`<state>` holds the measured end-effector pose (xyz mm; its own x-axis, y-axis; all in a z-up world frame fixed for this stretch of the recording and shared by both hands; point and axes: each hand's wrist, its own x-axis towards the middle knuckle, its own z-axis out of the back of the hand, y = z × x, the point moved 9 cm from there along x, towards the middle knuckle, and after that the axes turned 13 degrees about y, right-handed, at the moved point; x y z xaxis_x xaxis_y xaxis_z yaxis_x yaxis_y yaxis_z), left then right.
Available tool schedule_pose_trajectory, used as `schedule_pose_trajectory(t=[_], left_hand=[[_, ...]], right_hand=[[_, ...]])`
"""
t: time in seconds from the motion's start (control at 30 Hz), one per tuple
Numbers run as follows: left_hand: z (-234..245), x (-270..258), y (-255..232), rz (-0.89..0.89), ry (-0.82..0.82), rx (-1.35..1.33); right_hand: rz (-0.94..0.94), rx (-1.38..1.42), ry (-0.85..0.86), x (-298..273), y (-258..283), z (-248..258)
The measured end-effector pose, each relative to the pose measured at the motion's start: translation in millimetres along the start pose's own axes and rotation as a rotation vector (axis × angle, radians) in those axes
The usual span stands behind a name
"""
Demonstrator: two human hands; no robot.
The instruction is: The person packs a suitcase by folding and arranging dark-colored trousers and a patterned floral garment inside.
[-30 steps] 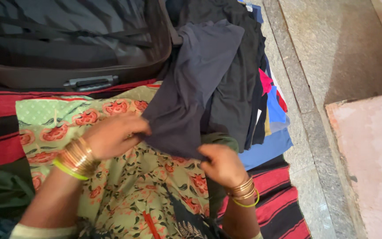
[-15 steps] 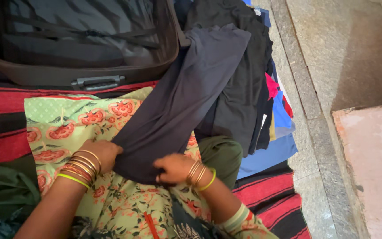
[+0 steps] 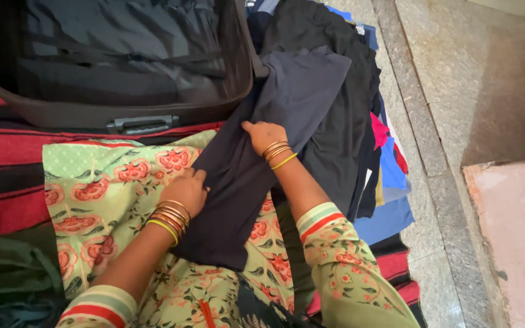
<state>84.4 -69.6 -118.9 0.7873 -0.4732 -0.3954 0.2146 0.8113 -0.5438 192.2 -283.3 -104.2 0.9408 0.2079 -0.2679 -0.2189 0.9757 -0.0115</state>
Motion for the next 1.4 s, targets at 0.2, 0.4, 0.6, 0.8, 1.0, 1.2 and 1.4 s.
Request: schedule_pose_trajectory(t=[0.2, 0.4, 0.6, 0.8, 1.0, 1.2, 1.4], left_hand=[[-2, 4, 8, 0.094, 0.127, -0.099], [9, 6, 28, 0.094, 0.076, -0.11], [6, 9, 50, 0.126, 0.074, -0.141], [-1, 14, 56, 0.15, 0.078, -0.167], [-8, 23, 56, 0.146, 0.114, -0.159], [-18, 30, 65, 0.094, 0.157, -0.203], [-24, 34, 70, 0.055, 0.139, -0.25]], right_hand=[[0.038, -0.087, 0.059, 10, 6, 19], [-0.078, 0.154, 0.154, 17, 9, 50], [0.415, 0.32, -0.051, 33, 35, 19], [0.192, 0.816, 0.223, 44, -44, 5], [-0.173, 0.675, -0.303, 61, -142, 66], [0.184, 0.184, -0.294, 126, -135, 85], [0.325, -0.08, -0.094, 171, -129, 67]])
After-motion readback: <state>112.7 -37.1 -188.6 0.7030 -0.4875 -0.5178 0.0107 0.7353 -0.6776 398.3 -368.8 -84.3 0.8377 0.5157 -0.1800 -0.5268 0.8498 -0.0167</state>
